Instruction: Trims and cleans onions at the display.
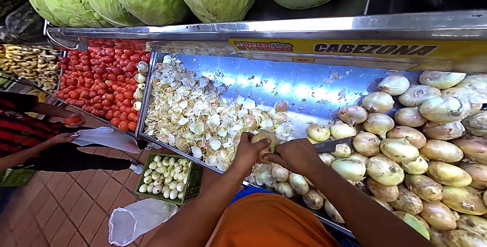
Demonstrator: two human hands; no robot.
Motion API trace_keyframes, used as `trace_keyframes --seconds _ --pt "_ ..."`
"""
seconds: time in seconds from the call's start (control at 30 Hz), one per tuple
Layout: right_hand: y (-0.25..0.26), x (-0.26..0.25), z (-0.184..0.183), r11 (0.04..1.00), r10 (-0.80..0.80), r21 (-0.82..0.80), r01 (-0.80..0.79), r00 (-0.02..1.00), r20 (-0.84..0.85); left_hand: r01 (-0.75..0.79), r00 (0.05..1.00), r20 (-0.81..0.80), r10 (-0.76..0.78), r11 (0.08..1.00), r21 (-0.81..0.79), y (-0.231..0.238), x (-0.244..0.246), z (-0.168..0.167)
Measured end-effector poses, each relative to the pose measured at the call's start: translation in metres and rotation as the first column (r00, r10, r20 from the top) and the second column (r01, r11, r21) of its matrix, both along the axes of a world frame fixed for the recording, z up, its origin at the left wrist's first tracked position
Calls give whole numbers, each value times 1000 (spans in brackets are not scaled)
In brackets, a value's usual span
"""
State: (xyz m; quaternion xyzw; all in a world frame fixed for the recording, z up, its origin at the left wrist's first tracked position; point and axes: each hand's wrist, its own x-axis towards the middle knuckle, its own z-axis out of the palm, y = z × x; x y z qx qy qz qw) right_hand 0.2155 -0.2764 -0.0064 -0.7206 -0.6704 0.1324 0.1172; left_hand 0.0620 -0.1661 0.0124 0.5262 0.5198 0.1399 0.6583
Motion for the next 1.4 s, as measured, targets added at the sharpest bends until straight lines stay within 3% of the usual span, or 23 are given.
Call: trace_keyframes --seconds 0.1,0.23,0.3,0.37,0.47,0.53,0.73,0.83,1.0,1.17,1.3,1.4 --pt "6 9 -9 996 54 64 -57 997 49 -77 994 -68 81 995 60 1 13 -14" --pt "8 23 -14 997 81 -6 -81 991 103 -194 979 -83 187 977 -86 1 29 -29" --pt "4 23 -16 990 136 -31 -135 988 67 -248 968 -60 242 956 -153 5 34 -35" --pt "-6 7 -15 961 223 -158 -228 974 -45 -285 958 -37 285 929 -234 25 31 -39" --pt "-9 0 -17 899 131 -402 -174 982 -133 -164 984 10 176 935 -315 57 20 -26" --pt "-8 10 -15 893 9 -444 -79 988 -156 -78 996 24 89 956 -282 60 14 -13" --pt "-8 32 9 980 -74 -192 41 983 -169 78 997 -14 -79 994 -75 44 14 1" --pt "2 33 15 978 -21 -209 8 998 -61 192 977 -94 -192 981 -5 37 19 10" --pt "11 26 13 955 129 -270 -119 991 19 337 875 -374 -308 942 11 38 31 9" --pt "8 32 -8 989 143 -48 -139 985 93 121 952 -256 -166 976 -183 40 42 -3" --pt "4 35 -12 989 138 -70 -131 984 112 -70 978 -206 7 952 -297 35 42 -25" --pt "-5 19 -16 951 245 -191 -242 970 -8 -254 967 -107 231 896 -364 41 40 -38"
